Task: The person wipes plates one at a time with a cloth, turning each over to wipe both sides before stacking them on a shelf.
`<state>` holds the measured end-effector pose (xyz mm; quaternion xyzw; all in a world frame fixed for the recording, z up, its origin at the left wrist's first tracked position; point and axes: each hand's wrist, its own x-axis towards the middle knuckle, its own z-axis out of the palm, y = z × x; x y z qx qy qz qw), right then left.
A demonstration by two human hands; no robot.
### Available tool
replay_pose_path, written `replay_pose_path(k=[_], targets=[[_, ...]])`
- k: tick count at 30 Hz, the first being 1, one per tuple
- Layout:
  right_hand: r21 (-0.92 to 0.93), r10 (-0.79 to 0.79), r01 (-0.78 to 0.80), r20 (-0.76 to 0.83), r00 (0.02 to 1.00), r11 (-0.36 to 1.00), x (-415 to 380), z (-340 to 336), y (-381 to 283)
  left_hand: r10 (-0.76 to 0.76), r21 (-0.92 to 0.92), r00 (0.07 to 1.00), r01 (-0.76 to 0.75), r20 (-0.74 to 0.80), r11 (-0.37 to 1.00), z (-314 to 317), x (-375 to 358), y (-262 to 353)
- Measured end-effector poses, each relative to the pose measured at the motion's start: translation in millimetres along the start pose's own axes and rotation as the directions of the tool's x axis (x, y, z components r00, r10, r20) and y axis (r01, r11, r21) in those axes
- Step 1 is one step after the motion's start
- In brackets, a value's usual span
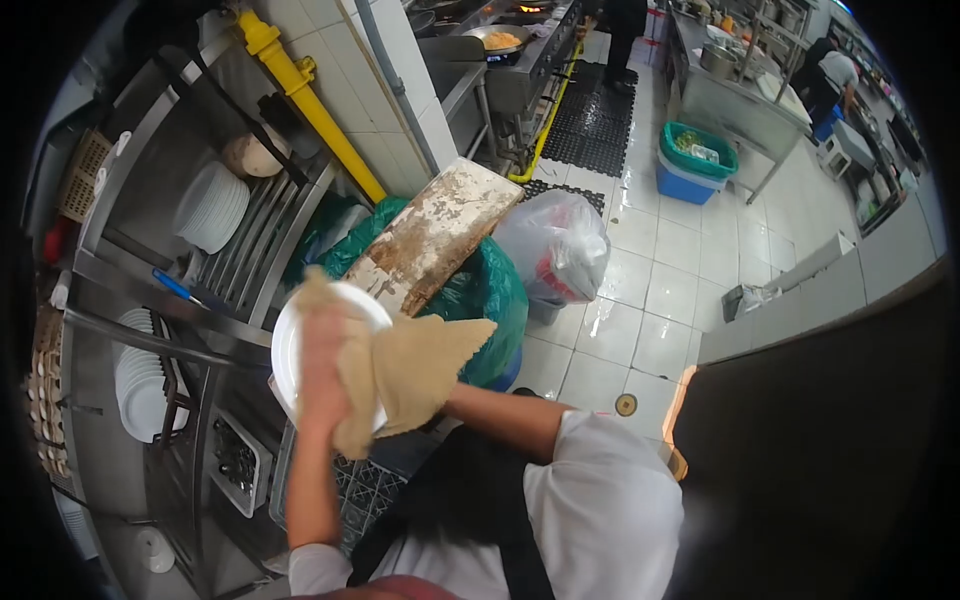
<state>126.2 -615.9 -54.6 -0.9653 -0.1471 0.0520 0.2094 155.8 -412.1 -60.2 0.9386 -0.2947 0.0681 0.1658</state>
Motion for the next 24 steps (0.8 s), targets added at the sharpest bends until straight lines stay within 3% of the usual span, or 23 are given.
replay_pose_path(k=[2, 4, 5, 7, 8, 11, 13, 14, 15, 17, 18, 19, 20, 21, 22, 23, 24], targets=[[0.144, 0.146, -0.110, -0.271, 0.951, 0.983, 20.7, 47.4, 27.3, 0.074, -0.084, 0.997, -0.072, 0.029, 0.994, 13.6, 0.6, 48.3], [0.116, 0.228, -0.200, -0.336, 0.914, 0.973, 19.1, 42.5, 48.9, 0.081, 0.029, 0.986, -0.086, 0.145, 0.996, 6.6, -18.8, 47.1], [0.002, -0.035, 0.037, -0.299, 0.954, 0.999, -3.2, 12.2, 55.2, 0.082, 0.083, 0.973, -0.102, 0.214, 0.991, 3.3, -23.7, 39.6], [-0.083, 0.176, -0.208, -0.290, 0.941, 0.975, -13.1, -5.0, 29.6, -0.014, 0.282, 0.999, 0.003, 0.035, 0.960, 4.5, -9.1, 5.2], [-0.067, 0.209, -0.235, -0.269, 0.940, 0.970, -15.1, -5.8, 23.8, -0.014, 0.379, 0.995, 0.051, -0.101, 0.924, 1.4, 12.6, 4.4], [0.353, 0.088, 0.073, -0.419, 0.904, 0.933, -12.2, 29.4, 35.0, 0.122, 0.295, 0.991, -0.101, -0.055, 0.950, 13.2, 41.5, 48.5], [0.517, 0.083, 0.261, -0.550, 0.831, 0.815, -13.2, 34.0, 41.0, 0.110, 0.187, 0.987, -0.132, 0.121, 0.973, 9.3, 25.9, 77.3], [0.570, 0.123, 0.276, -0.563, 0.817, 0.774, -22.3, 14.1, 38.6, 0.104, 0.143, 0.974, -0.134, 0.200, 0.981, 7.6, 16.2, 81.5], [0.337, 0.090, 0.029, -0.333, 0.939, 0.941, -38.9, -29.4, 42.7, 0.004, 0.198, 0.967, -0.056, 0.255, 0.979, 9.0, 8.6, 70.3], [0.483, 0.306, -0.176, -0.204, 0.930, 0.858, -37.1, -27.7, 49.8, 0.012, 0.328, 0.996, 0.016, -0.083, 0.945, 16.9, 11.1, 16.3], [0.540, 0.406, -0.276, -0.135, 0.904, 0.795, -36.4, -26.3, 53.3, 0.055, 0.364, 0.957, 0.055, -0.285, 0.930, 15.7, 15.4, -2.3], [0.564, 0.243, -0.045, -0.281, 0.928, 0.824, -25.4, 16.6, 71.9, 0.126, 0.229, 0.973, -0.081, -0.191, 0.970, -1.1, 26.8, 4.8], [0.545, 0.073, 0.193, -0.428, 0.901, 0.816, -12.9, 57.4, 90.7, 0.207, 0.078, 0.972, -0.199, -0.115, 0.977, -22.9, 46.4, 11.6], [0.499, 0.000, 0.323, -0.543, 0.840, 0.804, -2.7, 73.3, 90.9, 0.295, -0.080, 0.954, -0.298, -0.052, 0.951, -44.1, 65.9, 24.6], [0.431, -0.073, 0.442, -0.646, 0.760, 0.787, 7.1, 88.0, 90.3, 0.255, -0.019, 0.954, -0.255, 0.157, 0.967, -57.9, 81.7, 37.0], [0.370, -0.060, 0.455, -0.719, 0.692, 0.810, 20.6, 94.1, 81.3, 0.188, 0.050, 0.915, -0.220, 0.356, 0.974, -69.5, 96.5, 49.4], [0.347, -0.034, 0.343, -0.659, 0.752, 0.873, 18.1, 74.9, 69.3, 0.101, 0.122, 0.841, -0.194, 0.531, 0.973, -74.2, 104.5, 55.2]])
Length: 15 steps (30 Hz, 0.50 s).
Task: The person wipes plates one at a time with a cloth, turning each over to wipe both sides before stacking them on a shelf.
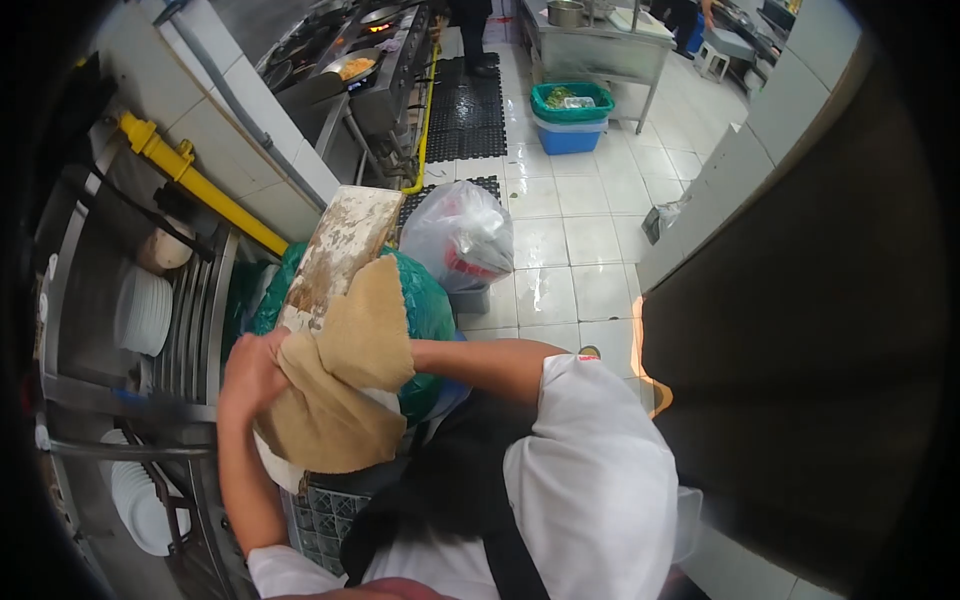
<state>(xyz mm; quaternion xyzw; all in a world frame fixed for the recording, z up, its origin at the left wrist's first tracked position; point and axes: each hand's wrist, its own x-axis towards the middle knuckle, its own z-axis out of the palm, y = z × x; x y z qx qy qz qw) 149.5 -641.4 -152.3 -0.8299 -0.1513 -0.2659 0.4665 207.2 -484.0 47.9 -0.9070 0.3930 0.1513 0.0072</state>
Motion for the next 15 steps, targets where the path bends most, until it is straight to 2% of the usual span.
replay_pose_path(k=[1, 2, 4, 5, 6, 7, 8, 9, 10, 12, 14, 15], targets=[[-0.200, 0.128, -0.099, 0.137, 0.982, 0.975, 16.3, -26.8, -32.1, 0.158, -0.120, 0.980, -0.173, -0.124, 0.978, 4.5, 4.5, -17.2], [-0.419, 0.245, -0.120, 0.259, 0.934, 0.900, 34.1, -55.8, -60.1, 0.083, -0.306, 0.970, -0.153, -0.230, 0.940, 8.3, 2.5, -27.3], [-0.643, 0.246, 0.021, 0.323, 0.914, 0.766, 56.5, -95.6, -78.0, -0.117, -0.629, 0.919, -0.161, -0.377, 0.761, 17.0, -5.5, -39.1], [-0.693, 0.131, 0.070, 0.233, 0.964, 0.717, 51.5, -98.9, -61.6, -0.262, -0.745, 0.878, -0.144, -0.400, 0.652, 28.3, -13.5, -43.2], [-0.748, 0.012, 0.095, 0.137, 0.990, 0.657, 46.0, -102.1, -46.1, -0.378, -0.741, 0.753, -0.210, -0.538, 0.638, 69.5, -11.3, -54.5], [-0.826, 0.105, -0.069, -0.012, 0.994, 0.559, 38.5, -89.8, -30.8, -0.485, -0.719, 0.583, -0.271, -0.652, 0.641, 115.7, -7.6, -63.4], [-0.868, 0.178, -0.225, -0.161, 0.971, 0.443, 34.4, -75.9, -20.8, -0.762, -0.886, 0.459, -0.168, -0.458, 0.431, 143.8, -5.4, -27.9], [-0.851, 0.246, -0.233, -0.126, 0.961, 0.471, 30.3, -62.3, -23.1, -0.882, -0.928, 0.332, -0.280, -0.336, 0.248, 166.0, 5.5, 9.0], [-0.837, 0.314, -0.236, -0.081, 0.946, 0.493, 19.4, -47.5, -31.0, -0.962, -0.894, 0.190, -0.436, -0.198, 0.098, 188.5, 16.4, 46.0], [-0.821, 0.445, -0.251, 0.004, 0.896, 0.513, 3.4, -32.5, -39.9, -0.949, -0.726, 0.272, -0.684, -0.158, -0.075, 194.7, 17.9, 70.2], [-0.625, 0.165, -0.006, 0.197, 0.967, 0.781, 9.6, -59.3, -41.9, -0.838, -0.926, 0.523, -0.373, -0.158, -0.058, 169.9, -10.7, 27.9], [-0.536, 0.013, 0.125, 0.247, 0.969, 0.835, 18.1, -69.6, -37.6, -0.759, -0.981, 0.643, -0.191, -0.101, -0.031, 157.6, -28.9, 3.5]])
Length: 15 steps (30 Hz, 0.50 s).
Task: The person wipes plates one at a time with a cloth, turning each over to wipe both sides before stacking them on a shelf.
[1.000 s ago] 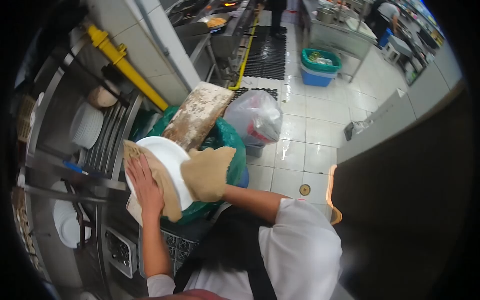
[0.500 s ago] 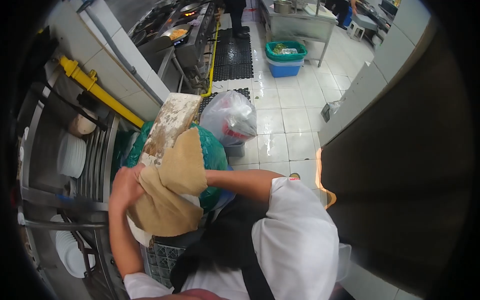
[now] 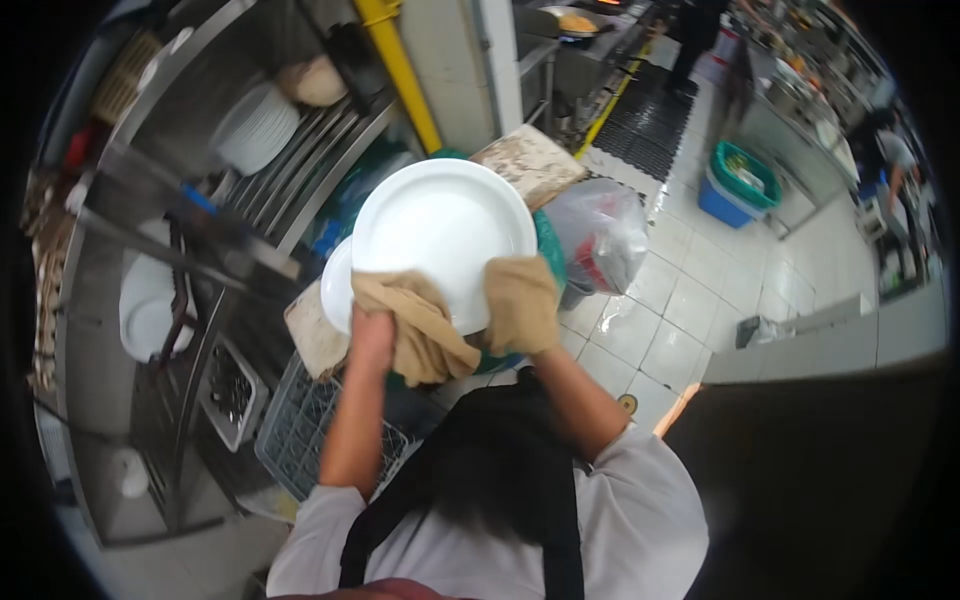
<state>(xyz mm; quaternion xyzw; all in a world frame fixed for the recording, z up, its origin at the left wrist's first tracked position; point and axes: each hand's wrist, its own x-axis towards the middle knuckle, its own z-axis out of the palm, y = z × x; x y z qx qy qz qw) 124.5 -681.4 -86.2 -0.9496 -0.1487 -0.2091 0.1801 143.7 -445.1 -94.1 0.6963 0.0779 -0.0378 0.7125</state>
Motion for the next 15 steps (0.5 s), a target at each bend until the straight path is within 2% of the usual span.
replay_pose_path(k=[1, 2, 3, 4, 5, 6, 8, 10, 12, 13, 15], targets=[[0.061, -0.153, 0.156, -0.043, 0.987, 0.986, 6.0, -7.7, 10.4, 0.089, 0.050, 0.993, -0.093, 0.077, 0.994, -21.0, 11.7, 12.2], [0.056, -0.276, 0.283, -0.105, 0.955, 0.958, 18.6, -9.2, 22.8, 0.072, 0.049, 0.969, -0.086, 0.238, 0.995, -44.2, 24.3, 23.4], [0.037, -0.393, 0.404, -0.165, 0.905, 0.914, 32.1, -10.4, 35.8, 0.078, 0.176, 0.945, -0.140, 0.319, 0.974, -57.7, 27.7, 43.1], [0.036, -0.345, 0.353, -0.136, 0.929, 0.935, 38.3, -9.5, 37.7, 0.102, 0.122, 0.990, -0.114, 0.100, 0.986, -47.0, 23.3, 50.3], [0.054, -0.229, 0.233, -0.077, 0.970, 0.971, 43.1, 0.3, 25.3, 0.187, -0.176, 0.974, -0.207, -0.126, 0.962, -33.2, 24.3, 33.9], [0.065, -0.060, 0.061, -0.017, 0.998, 0.996, 44.2, 13.2, 8.7, 0.300, -0.288, 0.933, -0.348, -0.198, 0.892, -21.2, 22.8, 13.5], [0.075, 0.160, -0.161, 0.015, 0.987, 0.984, 39.2, 35.5, -26.2, 0.305, -0.272, 0.913, -0.377, -0.272, 0.885, 8.9, 1.9, -44.9], [0.144, 0.249, -0.254, 0.055, 0.967, 0.956, 25.8, 37.7, -46.9, 0.156, -0.538, 0.912, -0.354, -0.378, 0.765, 49.3, -29.5, -34.4], [0.220, 0.194, -0.209, 0.091, 0.977, 0.953, 10.9, 9.8, -38.8, 0.133, -0.328, 0.964, -0.205, -0.230, 0.922, 6.2, -17.5, -34.4], [0.217, 0.115, -0.133, 0.093, 0.989, 0.967, 9.2, -14.6, -27.1, 0.104, -0.210, 0.978, -0.141, -0.180, 0.967, -16.4, -5.2, -32.8], [0.180, -0.058, 0.042, 0.088, 0.994, 0.983, 24.0, -63.3, -6.5, 0.223, 0.067, 0.963, -0.235, 0.154, 0.970, -57.8, 17.0, 17.2]])
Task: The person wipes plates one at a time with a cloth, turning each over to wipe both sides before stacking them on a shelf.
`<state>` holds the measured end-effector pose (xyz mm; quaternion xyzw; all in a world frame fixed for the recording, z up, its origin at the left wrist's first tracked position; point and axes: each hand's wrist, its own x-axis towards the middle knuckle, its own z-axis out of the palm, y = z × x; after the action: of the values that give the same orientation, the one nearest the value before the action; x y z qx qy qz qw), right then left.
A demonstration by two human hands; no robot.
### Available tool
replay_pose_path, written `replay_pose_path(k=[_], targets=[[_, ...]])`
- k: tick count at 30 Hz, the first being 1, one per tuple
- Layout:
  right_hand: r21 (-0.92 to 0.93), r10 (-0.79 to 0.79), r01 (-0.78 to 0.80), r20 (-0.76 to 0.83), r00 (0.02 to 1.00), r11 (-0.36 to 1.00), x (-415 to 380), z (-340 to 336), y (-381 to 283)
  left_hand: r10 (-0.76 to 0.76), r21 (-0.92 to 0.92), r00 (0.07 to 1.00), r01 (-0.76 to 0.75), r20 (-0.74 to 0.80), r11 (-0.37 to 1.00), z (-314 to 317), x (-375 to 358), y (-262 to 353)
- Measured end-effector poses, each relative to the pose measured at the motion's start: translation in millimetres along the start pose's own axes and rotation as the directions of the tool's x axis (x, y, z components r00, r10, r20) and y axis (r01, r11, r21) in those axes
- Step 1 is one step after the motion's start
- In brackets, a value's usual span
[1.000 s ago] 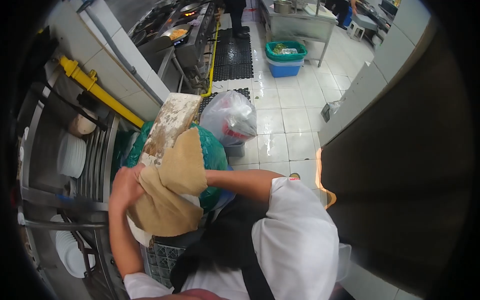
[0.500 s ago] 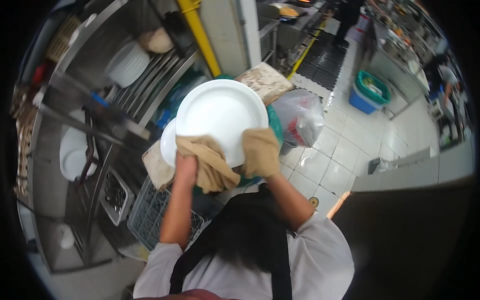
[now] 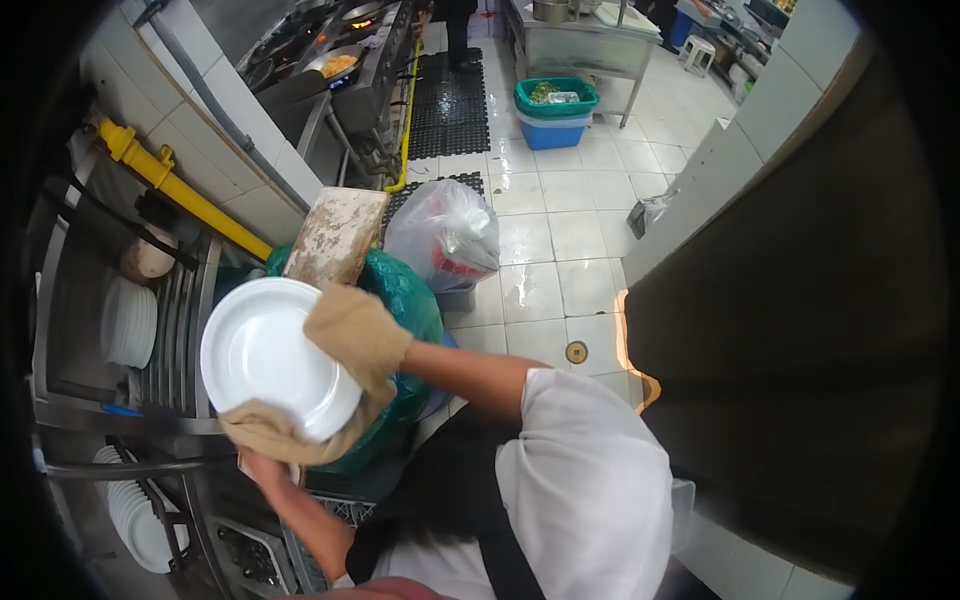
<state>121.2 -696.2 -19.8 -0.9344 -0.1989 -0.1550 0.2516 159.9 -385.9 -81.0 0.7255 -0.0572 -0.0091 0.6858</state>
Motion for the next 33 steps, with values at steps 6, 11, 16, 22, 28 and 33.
replay_pose_path(k=[6, 11, 16, 22, 28, 33], targets=[[0.016, 0.454, -0.456, -0.132, 0.881, 0.890, 3.6, 97.1, -29.0, 0.187, -0.113, 0.787, -0.309, -0.588, 0.944, 75.3, -12.5, -72.8], [0.004, 0.188, -0.189, -0.073, 0.979, 0.982, -14.9, 27.6, 3.1, -0.007, -0.040, 0.995, 0.003, -0.100, 0.999, 16.3, 2.1, -33.7], [-0.106, 0.406, -0.437, -0.229, 0.885, 0.893, 1.6, 74.2, 3.4, 0.196, -0.619, 0.981, -0.158, -0.008, 0.769, -29.4, 0.5, -98.5], [-0.341, 0.316, -0.318, -0.065, 0.947, 0.884, 20.5, 53.7, -18.1, 0.366, 0.479, 0.928, -0.289, -0.073, 0.829, 11.1, -41.0, -72.3], [0.848, 0.365, 0.055, -0.284, 0.887, 0.527, 21.5, 146.4, 25.9, 0.101, -0.083, 0.993, -0.106, -0.065, 0.991, 27.3, -28.4, 21.4], [0.964, -0.232, 0.002, 0.062, 0.971, 0.267, 55.0, 83.0, -6.5, 0.300, 0.072, 0.954, -0.300, 0.016, 0.951, 64.7, -50.8, -75.0]])
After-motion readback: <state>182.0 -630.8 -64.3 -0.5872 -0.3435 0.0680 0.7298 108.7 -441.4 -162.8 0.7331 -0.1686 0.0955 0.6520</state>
